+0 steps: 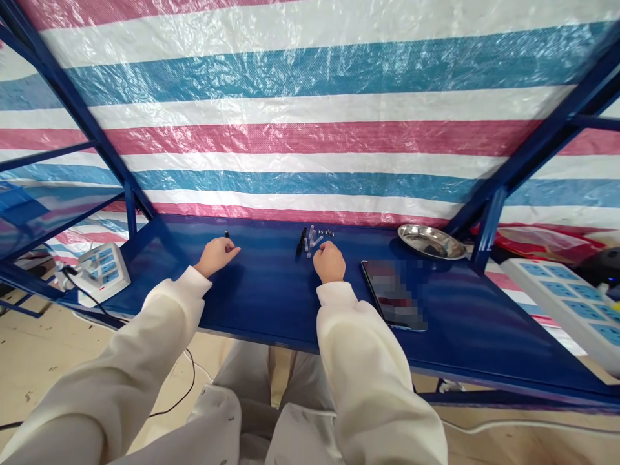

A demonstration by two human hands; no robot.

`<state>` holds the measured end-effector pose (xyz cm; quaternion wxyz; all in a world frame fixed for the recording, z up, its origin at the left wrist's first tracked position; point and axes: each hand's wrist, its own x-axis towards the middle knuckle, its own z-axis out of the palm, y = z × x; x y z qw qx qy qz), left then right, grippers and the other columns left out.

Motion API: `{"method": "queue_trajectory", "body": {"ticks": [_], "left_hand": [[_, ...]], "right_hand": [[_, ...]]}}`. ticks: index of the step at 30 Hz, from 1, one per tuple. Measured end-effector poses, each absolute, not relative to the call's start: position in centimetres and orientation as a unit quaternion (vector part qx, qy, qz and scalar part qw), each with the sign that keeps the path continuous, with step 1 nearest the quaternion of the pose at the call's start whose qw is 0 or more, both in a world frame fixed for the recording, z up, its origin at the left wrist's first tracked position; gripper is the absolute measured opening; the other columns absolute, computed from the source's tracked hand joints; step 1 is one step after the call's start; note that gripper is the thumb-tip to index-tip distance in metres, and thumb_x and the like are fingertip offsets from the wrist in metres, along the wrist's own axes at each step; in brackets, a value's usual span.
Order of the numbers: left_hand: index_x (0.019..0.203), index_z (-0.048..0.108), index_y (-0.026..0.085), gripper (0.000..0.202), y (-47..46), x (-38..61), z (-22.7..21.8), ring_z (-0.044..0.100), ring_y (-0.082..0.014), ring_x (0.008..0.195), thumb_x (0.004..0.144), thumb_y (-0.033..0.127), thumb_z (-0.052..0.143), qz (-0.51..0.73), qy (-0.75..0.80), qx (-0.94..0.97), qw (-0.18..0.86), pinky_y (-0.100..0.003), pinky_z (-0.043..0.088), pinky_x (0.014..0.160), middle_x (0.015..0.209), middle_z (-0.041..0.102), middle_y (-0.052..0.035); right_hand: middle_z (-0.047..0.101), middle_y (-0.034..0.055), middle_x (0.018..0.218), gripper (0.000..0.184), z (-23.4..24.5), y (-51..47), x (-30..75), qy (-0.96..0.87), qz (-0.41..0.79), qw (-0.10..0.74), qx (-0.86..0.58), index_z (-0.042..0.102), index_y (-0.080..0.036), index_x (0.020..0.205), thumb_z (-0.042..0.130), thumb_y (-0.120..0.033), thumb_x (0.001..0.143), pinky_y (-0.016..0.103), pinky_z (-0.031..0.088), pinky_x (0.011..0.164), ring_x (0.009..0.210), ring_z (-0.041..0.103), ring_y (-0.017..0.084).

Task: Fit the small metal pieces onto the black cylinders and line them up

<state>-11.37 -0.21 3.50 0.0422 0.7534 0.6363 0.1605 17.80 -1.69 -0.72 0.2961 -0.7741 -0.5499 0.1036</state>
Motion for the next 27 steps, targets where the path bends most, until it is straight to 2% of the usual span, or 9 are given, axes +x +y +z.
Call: {"method": "queue_trajectory", "body": {"ticks": [3,6,8,11,15,19,21,24,27], "left_hand": [[0.106,0.062,0.016,0.028,-2.0,-8.6,4.1,0.059,-0.0204,0.090,0.086,0.032,0.050,0.192,0.505,0.841,0.035,-0.032,0.044,0.084,0.091,0.066,-0.0068],[0.136,0.041,0.019,0.048,-3.1,-5.4,4.2,0.052,-0.0237,0.106,0.091,0.035,0.041,0.162,0.414,0.896,0.002,-0.037,0.041,0.090,0.120,0.057,-0.0107],[0.144,0.026,0.020,0.056,-3.3,-3.3,3.9,0.048,-0.0254,0.111,0.092,0.038,0.038,0.125,0.396,0.910,-0.001,-0.038,0.040,0.089,0.128,0.050,-0.0118],[0.147,0.017,0.021,0.061,-3.0,-0.5,3.2,0.046,-0.0272,0.111,0.092,0.038,0.037,0.091,0.409,0.908,0.000,-0.039,0.040,0.087,0.132,0.045,-0.0131],[0.146,0.018,0.019,0.057,-2.2,1.7,2.1,0.045,-0.0272,0.111,0.092,0.024,0.032,0.083,0.438,0.895,-0.007,-0.039,0.039,0.083,0.132,0.044,-0.0137],[0.139,0.035,0.017,0.049,-1.3,2.3,1.3,0.047,-0.0261,0.109,0.090,0.017,0.034,0.085,0.442,0.893,-0.024,-0.037,0.037,0.082,0.127,0.049,-0.0132],[0.130,0.046,0.015,0.041,-0.9,2.2,1.2,0.049,-0.0256,0.107,0.090,0.018,0.038,0.104,0.439,0.892,-0.035,-0.037,0.036,0.082,0.119,0.055,-0.0131],[0.106,0.061,0.015,0.024,-0.2,1.7,1.2,0.055,-0.0243,0.098,0.089,0.019,0.044,0.126,0.451,0.883,-0.030,-0.037,0.036,0.082,0.103,0.062,-0.0118],[0.088,0.064,0.016,0.019,0.0,0.7,1.3,0.059,-0.0223,0.090,0.089,0.019,0.046,0.128,0.471,0.873,-0.005,-0.035,0.037,0.080,0.092,0.065,-0.0096]], "right_hand": [[0.066,0.0124,0.103,0.029,-0.7,-1.7,17.8,-0.560,0.110,0.266,-0.777,0.061,-0.015,0.102,0.043,-0.014,0.079,0.031,0.043,0.077,0.096,0.060,0.024],[0.066,0.0116,0.101,0.028,-1.0,-1.7,17.9,-0.576,0.118,0.233,-0.775,0.063,-0.016,0.100,0.046,-0.018,0.079,0.033,0.044,0.079,0.097,0.059,0.024],[0.066,0.0113,0.103,0.027,-1.2,-1.6,17.9,-0.591,0.118,0.213,-0.769,0.065,-0.016,0.099,0.048,-0.021,0.079,0.033,0.044,0.080,0.099,0.059,0.024],[0.064,0.0107,0.106,0.029,-1.3,-1.7,17.9,-0.612,0.108,0.193,-0.760,0.065,-0.017,0.101,0.049,-0.023,0.078,0.034,0.044,0.082,0.102,0.057,0.024],[0.063,0.0107,0.106,0.031,-1.3,-1.8,17.9,-0.622,0.106,0.178,-0.755,0.065,-0.017,0.103,0.050,-0.026,0.077,0.036,0.044,0.082,0.103,0.055,0.025],[0.063,0.0107,0.104,0.030,-1.4,-1.8,17.9,-0.624,0.103,0.188,-0.751,0.065,-0.018,0.102,0.052,-0.026,0.076,0.037,0.044,0.082,0.103,0.055,0.026],[0.064,0.0104,0.102,0.029,-1.5,-1.7,18.0,-0.626,0.104,0.196,-0.748,0.065,-0.019,0.101,0.053,-0.027,0.075,0.037,0.043,0.081,0.102,0.055,0.026],[0.064,0.0091,0.099,0.027,-1.7,-1.6,18.1,-0.627,0.106,0.204,-0.744,0.066,-0.019,0.098,0.055,-0.028,0.075,0.036,0.043,0.079,0.099,0.056,0.025],[0.065,0.0079,0.096,0.025,-1.9,-1.4,18.1,-0.626,0.106,0.214,-0.742,0.067,-0.020,0.096,0.056,-0.030,0.076,0.034,0.043,0.076,0.095,0.057,0.024]]}}
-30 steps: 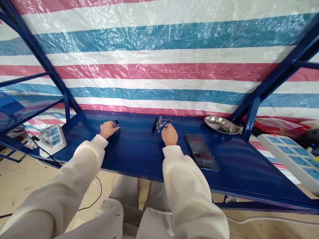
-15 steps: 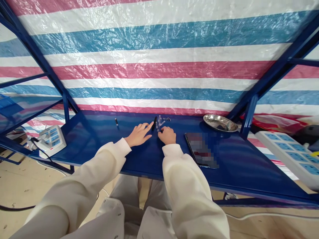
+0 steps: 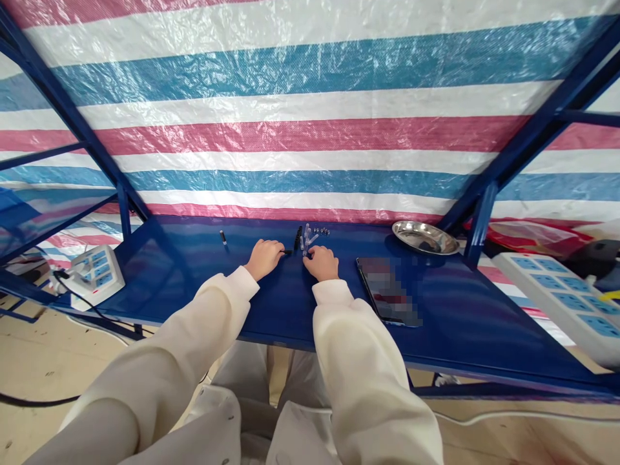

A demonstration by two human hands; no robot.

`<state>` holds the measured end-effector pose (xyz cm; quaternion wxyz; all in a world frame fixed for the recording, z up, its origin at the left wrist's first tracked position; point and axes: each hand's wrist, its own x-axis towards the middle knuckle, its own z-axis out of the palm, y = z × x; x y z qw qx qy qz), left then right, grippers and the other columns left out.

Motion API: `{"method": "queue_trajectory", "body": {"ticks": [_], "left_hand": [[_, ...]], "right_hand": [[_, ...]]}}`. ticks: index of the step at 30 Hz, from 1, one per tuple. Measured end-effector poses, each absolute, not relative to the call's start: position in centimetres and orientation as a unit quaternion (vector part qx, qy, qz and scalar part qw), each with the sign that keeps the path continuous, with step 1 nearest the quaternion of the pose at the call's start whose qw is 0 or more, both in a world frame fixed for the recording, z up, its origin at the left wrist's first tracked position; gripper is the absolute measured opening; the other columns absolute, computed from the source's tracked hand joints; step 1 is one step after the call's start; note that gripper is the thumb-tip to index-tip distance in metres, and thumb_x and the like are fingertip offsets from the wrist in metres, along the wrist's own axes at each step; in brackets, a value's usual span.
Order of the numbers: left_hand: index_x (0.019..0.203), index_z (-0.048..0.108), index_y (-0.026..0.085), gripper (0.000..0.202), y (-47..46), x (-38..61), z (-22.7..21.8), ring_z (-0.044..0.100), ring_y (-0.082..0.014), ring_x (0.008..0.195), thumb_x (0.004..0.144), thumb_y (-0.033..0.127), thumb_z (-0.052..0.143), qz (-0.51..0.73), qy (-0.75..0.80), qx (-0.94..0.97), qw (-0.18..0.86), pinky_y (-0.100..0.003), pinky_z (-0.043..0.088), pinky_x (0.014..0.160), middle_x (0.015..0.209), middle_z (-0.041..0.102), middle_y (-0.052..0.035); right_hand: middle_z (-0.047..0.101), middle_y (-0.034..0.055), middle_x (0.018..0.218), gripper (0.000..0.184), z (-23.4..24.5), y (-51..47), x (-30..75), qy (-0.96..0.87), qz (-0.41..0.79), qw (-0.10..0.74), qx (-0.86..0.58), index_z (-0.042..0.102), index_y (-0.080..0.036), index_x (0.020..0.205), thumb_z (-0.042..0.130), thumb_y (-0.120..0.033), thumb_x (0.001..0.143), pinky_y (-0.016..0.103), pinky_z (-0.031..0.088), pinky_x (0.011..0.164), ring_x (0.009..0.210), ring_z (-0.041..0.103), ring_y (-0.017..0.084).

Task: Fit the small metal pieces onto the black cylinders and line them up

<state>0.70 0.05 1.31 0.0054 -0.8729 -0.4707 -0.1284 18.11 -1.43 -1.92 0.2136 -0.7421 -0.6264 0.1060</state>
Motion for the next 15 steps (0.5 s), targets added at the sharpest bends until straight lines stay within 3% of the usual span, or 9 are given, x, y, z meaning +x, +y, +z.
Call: {"method": "queue_trajectory", "body": {"ticks": [4,9,15], "left_hand": [[0.085,0.064,0.016,0.018,0.0,-0.8,1.1,0.061,-0.0215,0.089,0.088,0.019,0.047,-0.124,-0.490,-0.863,-0.011,-0.033,0.039,0.077,0.091,0.066,-0.0079],[0.094,0.063,0.016,0.014,0.2,-1.2,0.3,0.058,-0.0233,0.096,0.084,0.024,0.056,-0.138,-0.507,-0.850,-0.027,-0.033,0.042,0.079,0.100,0.064,-0.0083],[0.085,0.065,0.017,0.008,0.4,-1.3,0.0,0.059,-0.0229,0.094,0.082,0.021,0.059,-0.199,-0.530,-0.821,-0.076,-0.035,0.045,0.081,0.094,0.066,-0.0072]], "right_hand": [[0.065,0.0070,0.094,0.025,-2.1,-1.3,18.1,-0.627,0.113,0.220,-0.739,0.067,-0.020,0.095,0.058,-0.033,0.076,0.033,0.042,0.074,0.094,0.057,0.023],[0.066,0.0058,0.093,0.026,-2.1,-1.2,17.9,-0.624,0.124,0.224,-0.738,0.066,-0.020,0.096,0.058,-0.035,0.077,0.031,0.042,0.072,0.094,0.058,0.022],[0.066,0.0051,0.092,0.022,-2.0,-1.2,17.7,-0.625,0.115,0.225,-0.738,0.066,-0.019,0.092,0.058,-0.034,0.078,0.030,0.040,0.071,0.091,0.058,0.021]]}}
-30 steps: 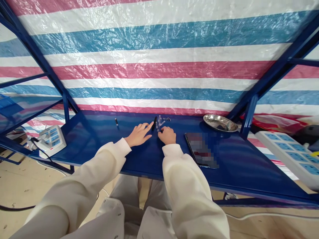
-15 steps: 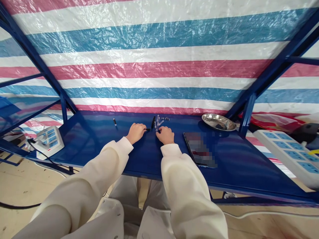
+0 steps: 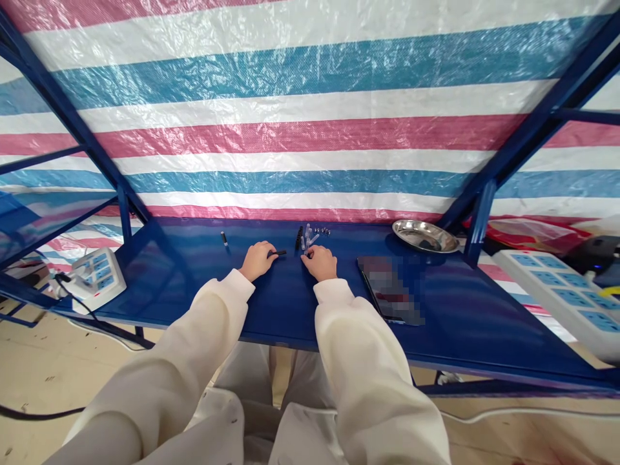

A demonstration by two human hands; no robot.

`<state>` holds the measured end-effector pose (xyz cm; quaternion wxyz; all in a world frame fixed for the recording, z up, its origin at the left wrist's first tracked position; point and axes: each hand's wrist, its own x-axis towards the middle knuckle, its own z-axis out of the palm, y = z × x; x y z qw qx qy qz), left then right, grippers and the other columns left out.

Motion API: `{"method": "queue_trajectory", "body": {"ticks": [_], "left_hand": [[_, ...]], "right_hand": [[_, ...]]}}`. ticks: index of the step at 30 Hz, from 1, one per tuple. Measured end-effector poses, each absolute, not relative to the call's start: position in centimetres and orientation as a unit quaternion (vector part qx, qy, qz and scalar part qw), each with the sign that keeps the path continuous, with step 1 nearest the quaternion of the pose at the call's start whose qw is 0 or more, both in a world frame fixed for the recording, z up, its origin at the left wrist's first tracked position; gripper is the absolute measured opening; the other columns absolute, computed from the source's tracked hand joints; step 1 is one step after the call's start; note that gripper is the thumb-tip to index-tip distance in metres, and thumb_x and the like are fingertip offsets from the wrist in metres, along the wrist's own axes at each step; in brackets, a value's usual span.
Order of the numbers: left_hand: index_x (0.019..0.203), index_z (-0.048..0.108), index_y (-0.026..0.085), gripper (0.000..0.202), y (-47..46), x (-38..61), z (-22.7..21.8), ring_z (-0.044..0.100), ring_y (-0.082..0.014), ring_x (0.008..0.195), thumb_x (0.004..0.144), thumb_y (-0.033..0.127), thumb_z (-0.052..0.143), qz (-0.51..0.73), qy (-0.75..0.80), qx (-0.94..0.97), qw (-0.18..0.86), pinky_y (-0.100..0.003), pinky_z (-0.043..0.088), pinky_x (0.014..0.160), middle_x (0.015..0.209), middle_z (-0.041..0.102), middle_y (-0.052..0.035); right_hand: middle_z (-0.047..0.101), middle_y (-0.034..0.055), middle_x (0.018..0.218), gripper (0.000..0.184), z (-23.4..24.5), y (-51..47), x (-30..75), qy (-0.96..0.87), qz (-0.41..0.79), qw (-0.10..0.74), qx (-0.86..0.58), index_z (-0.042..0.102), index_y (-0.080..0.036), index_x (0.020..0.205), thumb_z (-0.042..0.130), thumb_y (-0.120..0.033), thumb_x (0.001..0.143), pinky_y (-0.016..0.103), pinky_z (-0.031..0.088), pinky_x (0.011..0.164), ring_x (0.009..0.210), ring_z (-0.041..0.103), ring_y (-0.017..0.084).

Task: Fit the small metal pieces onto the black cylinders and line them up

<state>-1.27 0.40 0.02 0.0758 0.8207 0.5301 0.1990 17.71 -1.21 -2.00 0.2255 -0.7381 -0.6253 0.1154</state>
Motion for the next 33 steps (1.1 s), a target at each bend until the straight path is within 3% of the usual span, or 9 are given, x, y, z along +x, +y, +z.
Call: {"method": "queue_trajectory", "body": {"ticks": [6,12,21,33], "left_hand": [[0.087,0.065,0.018,0.010,-0.2,-2.8,-0.3,0.060,-0.0144,0.070,0.077,0.018,0.063,0.357,0.529,0.747,0.188,-0.029,0.050,0.072,0.082,0.068,-0.0028],[0.086,0.065,0.017,0.011,-0.5,-3.1,-0.2,0.059,-0.0120,0.068,0.076,0.020,0.062,0.445,0.500,0.711,0.215,-0.026,0.050,0.070,0.080,0.067,-0.0022],[0.087,0.065,0.019,0.011,-1.0,-2.5,-0.3,0.060,-0.0130,0.075,0.076,0.020,0.064,0.453,0.451,0.744,0.195,-0.028,0.049,0.075,0.082,0.068,-0.0022],[0.092,0.067,0.019,0.014,-1.3,-2.2,-0.3,0.061,-0.0136,0.078,0.079,0.018,0.062,0.462,0.430,0.747,0.208,-0.027,0.048,0.073,0.085,0.068,-0.0036]], "right_hand": [[0.066,0.0047,0.089,0.017,-2.1,-1.2,17.5,-0.629,0.108,0.226,-0.736,0.065,-0.020,0.087,0.056,-0.032,0.079,0.029,0.039,0.069,0.089,0.058,0.020],[0.065,0.0045,0.083,0.013,-1.9,-1.3,17.4,-0.655,0.087,0.232,-0.714,0.064,-0.019,0.081,0.054,-0.027,0.079,0.028,0.038,0.069,0.084,0.058,0.019],[0.058,0.0005,0.066,0.010,-0.9,-2.1,16.0,-0.766,0.085,0.268,-0.578,0.060,-0.019,0.078,0.052,-0.026,0.080,0.024,0.037,0.065,0.067,0.053,0.015],[0.064,0.0047,0.071,0.012,-0.4,-2.5,15.5,-0.776,0.013,0.183,-0.604,0.059,-0.017,0.076,0.050,-0.023,0.081,0.027,0.028,0.067,0.071,0.057,0.017]]}}
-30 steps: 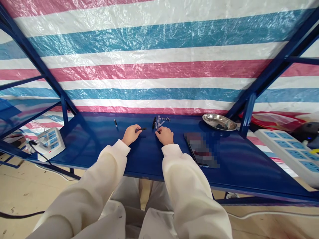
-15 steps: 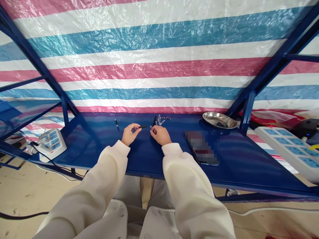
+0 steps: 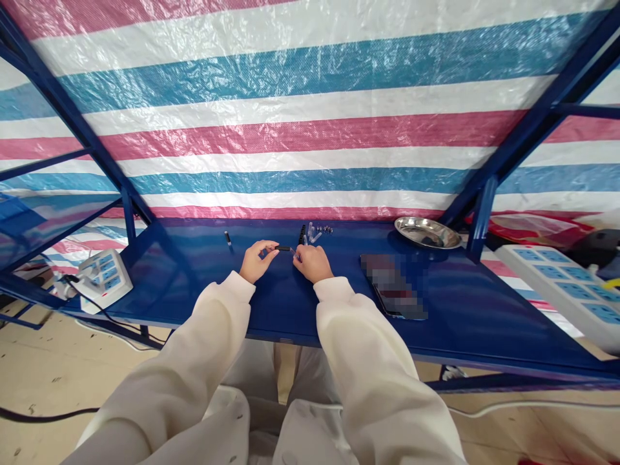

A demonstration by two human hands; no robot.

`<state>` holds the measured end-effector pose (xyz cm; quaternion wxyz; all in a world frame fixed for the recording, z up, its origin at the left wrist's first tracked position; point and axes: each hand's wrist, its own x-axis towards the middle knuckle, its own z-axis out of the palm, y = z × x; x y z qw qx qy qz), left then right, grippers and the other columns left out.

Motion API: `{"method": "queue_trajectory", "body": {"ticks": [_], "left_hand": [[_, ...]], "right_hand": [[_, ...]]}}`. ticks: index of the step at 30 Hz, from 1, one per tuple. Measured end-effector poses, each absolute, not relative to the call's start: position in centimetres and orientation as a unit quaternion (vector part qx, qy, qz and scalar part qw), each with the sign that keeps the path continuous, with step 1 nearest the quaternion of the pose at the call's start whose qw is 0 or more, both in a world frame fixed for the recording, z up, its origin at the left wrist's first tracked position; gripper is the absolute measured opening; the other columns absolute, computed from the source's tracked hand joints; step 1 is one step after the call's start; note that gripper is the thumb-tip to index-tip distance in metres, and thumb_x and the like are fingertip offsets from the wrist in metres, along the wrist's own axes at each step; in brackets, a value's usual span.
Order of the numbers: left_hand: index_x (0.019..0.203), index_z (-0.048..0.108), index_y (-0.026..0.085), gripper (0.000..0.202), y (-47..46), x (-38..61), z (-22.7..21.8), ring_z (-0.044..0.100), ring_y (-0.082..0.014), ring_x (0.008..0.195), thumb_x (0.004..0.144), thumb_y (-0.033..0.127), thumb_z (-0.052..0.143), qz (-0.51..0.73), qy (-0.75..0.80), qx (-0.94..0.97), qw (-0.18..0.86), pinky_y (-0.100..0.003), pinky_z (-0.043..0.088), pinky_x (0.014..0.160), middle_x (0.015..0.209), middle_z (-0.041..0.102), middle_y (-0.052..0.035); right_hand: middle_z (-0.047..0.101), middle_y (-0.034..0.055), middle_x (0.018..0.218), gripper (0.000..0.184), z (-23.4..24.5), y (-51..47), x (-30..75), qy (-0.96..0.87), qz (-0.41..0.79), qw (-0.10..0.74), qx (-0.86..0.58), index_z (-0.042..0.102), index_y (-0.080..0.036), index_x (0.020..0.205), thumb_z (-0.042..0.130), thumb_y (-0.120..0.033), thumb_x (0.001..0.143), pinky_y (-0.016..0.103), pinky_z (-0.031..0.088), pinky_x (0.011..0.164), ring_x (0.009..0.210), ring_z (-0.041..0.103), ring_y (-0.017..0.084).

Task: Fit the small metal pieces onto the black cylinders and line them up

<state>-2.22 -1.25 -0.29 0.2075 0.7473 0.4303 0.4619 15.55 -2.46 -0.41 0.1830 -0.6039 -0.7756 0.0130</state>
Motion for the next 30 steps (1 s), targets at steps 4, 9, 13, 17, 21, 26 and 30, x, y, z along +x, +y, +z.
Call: {"method": "queue_trajectory", "body": {"ticks": [4,9,13,17,21,26,30], "left_hand": [[0.095,0.068,0.019,0.016,-1.4,-2.2,-0.1,0.061,-0.0136,0.080,0.081,0.018,0.060,0.456,0.412,0.760,0.212,-0.026,0.048,0.073,0.086,0.068,-0.0038],[0.092,0.069,0.020,0.014,-1.4,-2.1,0.0,0.061,-0.0141,0.079,0.080,0.020,0.062,0.451,0.404,0.767,0.213,-0.027,0.049,0.073,0.085,0.068,-0.0039],[0.089,0.069,0.018,0.012,-1.3,-2.1,-0.3,0.061,-0.0140,0.074,0.079,0.023,0.063,0.453,0.374,0.782,0.206,-0.029,0.050,0.074,0.082,0.068,-0.0045],[0.086,0.069,0.018,0.012,-1.1,-2.2,-0.7,0.060,-0.0140,0.071,0.079,0.026,0.065,0.444,0.364,0.799,0.180,-0.030,0.050,0.074,0.078,0.068,-0.0041],[0.084,0.068,0.018,0.010,-1.0,-2.3,-0.9,0.060,-0.0139,0.069,0.078,0.025,0.065,0.435,0.368,0.805,0.167,-0.029,0.050,0.072,0.076,0.068,-0.0038],[0.084,0.068,0.018,0.009,-1.1,-2.3,-0.8,0.060,-0.0141,0.068,0.078,0.024,0.065,0.431,0.384,0.800,0.162,-0.029,0.050,0.071,0.075,0.067,-0.0034],[0.084,0.067,0.018,0.008,-1.0,-2.3,-0.8,0.059,-0.0140,0.069,0.077,0.022,0.065,0.453,0.390,0.787,0.152,-0.030,0.050,0.073,0.076,0.066,-0.0032]], "right_hand": [[0.067,0.0097,0.077,0.015,-0.4,-2.6,15.2,-0.773,-0.036,0.146,-0.617,0.060,-0.016,0.079,0.047,-0.022,0.082,0.030,0.027,0.068,0.076,0.058,0.020],[0.067,0.0138,0.081,0.018,-0.3,-2.8,15.1,-0.772,-0.075,0.134,-0.617,0.061,-0.013,0.084,0.044,-0.019,0.082,0.032,0.024,0.068,0.077,0.057,0.022],[0.066,0.0123,0.075,0.018,-0.6,-2.7,15.1,-0.773,-0.085,0.161,-0.607,0.061,-0.013,0.080,0.044,-0.019,0.082,0.032,0.024,0.067,0.073,0.056,0.021],[0.063,0.0070,0.066,0.015,-1.0,-2.4,15.2,-0.786,-0.093,0.199,-0.577,0.061,-0.014,0.077,0.047,-0.020,0.081,0.031,0.024,0.067,0.066,0.053,0.018],[0.059,0.0031,0.059,0.013,-1.5,-2.1,15.3,-0.801,-0.105,0.239,-0.539,0.061,-0.015,0.075,0.049,-0.020,0.080,0.029,0.024,0.066,0.061,0.051,0.017],[0.057,0.0014,0.058,0.012,-1.7,-2.0,15.5,-0.804,-0.091,0.256,-0.530,0.061,-0.015,0.077,0.051,-0.020,0.081,0.028,0.026,0.066,0.060,0.050,0.016],[0.056,0.0004,0.057,0.013,-1.6,-2.0,15.5,-0.802,-0.071,0.273,-0.526,0.061,-0.016,0.078,0.050,-0.023,0.083,0.028,0.026,0.066,0.058,0.050,0.015]]}}
